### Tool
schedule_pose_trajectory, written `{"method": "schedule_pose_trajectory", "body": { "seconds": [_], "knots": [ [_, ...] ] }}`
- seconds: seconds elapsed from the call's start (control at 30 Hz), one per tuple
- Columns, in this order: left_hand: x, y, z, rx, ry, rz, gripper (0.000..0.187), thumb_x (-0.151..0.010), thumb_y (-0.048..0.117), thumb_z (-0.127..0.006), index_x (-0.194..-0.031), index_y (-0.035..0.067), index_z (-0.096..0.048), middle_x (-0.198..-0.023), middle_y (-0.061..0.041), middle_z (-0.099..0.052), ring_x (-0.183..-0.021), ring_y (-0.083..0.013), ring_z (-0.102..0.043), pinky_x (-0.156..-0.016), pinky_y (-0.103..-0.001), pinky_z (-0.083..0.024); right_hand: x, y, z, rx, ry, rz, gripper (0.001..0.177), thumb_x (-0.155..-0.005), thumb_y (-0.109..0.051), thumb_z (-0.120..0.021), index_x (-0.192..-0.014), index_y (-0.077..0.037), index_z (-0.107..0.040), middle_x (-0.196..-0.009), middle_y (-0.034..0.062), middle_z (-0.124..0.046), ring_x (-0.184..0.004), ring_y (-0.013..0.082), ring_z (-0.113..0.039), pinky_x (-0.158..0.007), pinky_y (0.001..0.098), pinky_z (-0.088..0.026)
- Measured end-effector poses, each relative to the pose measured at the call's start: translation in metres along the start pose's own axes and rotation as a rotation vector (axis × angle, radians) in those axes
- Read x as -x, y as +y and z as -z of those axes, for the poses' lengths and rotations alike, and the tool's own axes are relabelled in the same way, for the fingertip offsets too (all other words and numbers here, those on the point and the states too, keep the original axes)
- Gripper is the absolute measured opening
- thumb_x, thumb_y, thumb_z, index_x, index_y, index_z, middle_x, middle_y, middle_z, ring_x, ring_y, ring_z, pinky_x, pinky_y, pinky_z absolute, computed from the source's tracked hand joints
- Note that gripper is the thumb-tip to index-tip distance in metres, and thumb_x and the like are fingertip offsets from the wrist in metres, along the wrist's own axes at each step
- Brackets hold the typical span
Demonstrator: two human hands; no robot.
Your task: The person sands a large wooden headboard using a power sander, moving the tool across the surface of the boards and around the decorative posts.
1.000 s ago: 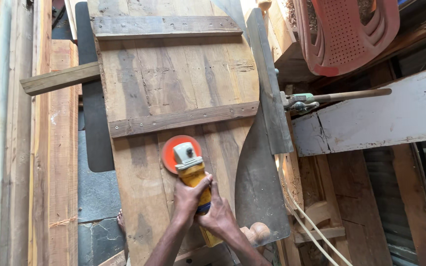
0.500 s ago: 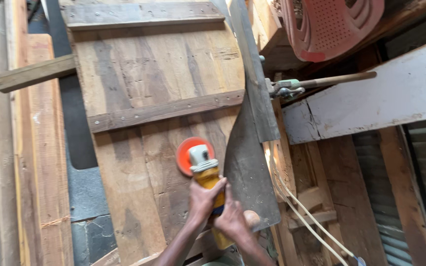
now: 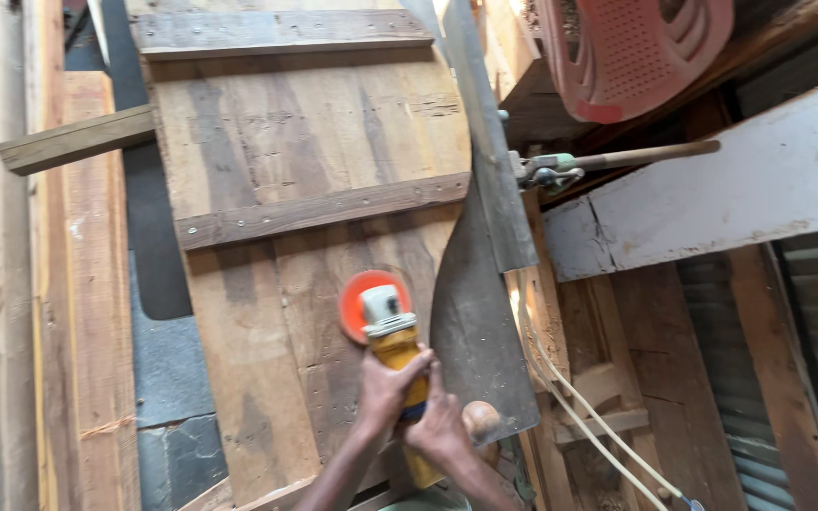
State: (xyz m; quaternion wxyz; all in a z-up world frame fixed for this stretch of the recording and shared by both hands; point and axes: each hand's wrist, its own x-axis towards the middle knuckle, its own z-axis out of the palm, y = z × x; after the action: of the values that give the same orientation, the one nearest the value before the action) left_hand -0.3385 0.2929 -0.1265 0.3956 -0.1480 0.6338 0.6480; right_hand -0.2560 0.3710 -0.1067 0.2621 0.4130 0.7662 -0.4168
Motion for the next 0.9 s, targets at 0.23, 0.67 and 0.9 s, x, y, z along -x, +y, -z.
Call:
{"method": "schedule_pose_trajectory", "body": {
  "seconds": [0.23, 0.67, 0.9],
  "knots": [
    [0.024, -0.017, 0.0, -0.011, 0.064, 0.022, 0.04, -0.077, 0.024, -0.085, -0.109, 0.006, -0.069, -0.095, -0.009, -0.079, -0.084, -0.0176, -0.077, -0.077, -0.033, -0.063, 0.007, 0.029, -0.011, 0.078, 0.02, 0.085, 0.12, -0.065, -0.019, -0.078, -0.16, -0.01, -0.006, -0.1, 0.0282, -0.073, -0.094, 0.0427, -0.074, -0.089, 0.0466, -0.06],
    [0.009, 0.012, 0.117, 0.185, 0.331, -0.06, 0.04, -0.083, 0.025, -0.08, -0.114, 0.001, -0.072, -0.101, -0.011, -0.078, -0.085, -0.0192, -0.076, -0.075, -0.033, -0.063, -0.016, -0.077, -0.062, 0.035, -0.302, 0.557, 0.113, -0.07, -0.035, -0.079, -0.161, -0.013, -0.016, -0.102, 0.0182, -0.074, -0.086, 0.0346, -0.076, -0.084, 0.0419, -0.065],
    [-0.034, 0.039, 0.102, 0.052, 0.274, -0.088, 0.042, -0.08, 0.027, -0.081, -0.114, 0.004, -0.07, -0.1, -0.009, -0.078, -0.085, -0.0172, -0.078, -0.078, -0.032, -0.066, -0.048, -0.092, -0.049, -0.009, -0.236, 0.382, 0.117, -0.07, -0.034, -0.079, -0.159, -0.014, -0.006, -0.097, 0.0172, -0.074, -0.082, 0.032, -0.077, -0.078, 0.0392, -0.068]
  ]
}}
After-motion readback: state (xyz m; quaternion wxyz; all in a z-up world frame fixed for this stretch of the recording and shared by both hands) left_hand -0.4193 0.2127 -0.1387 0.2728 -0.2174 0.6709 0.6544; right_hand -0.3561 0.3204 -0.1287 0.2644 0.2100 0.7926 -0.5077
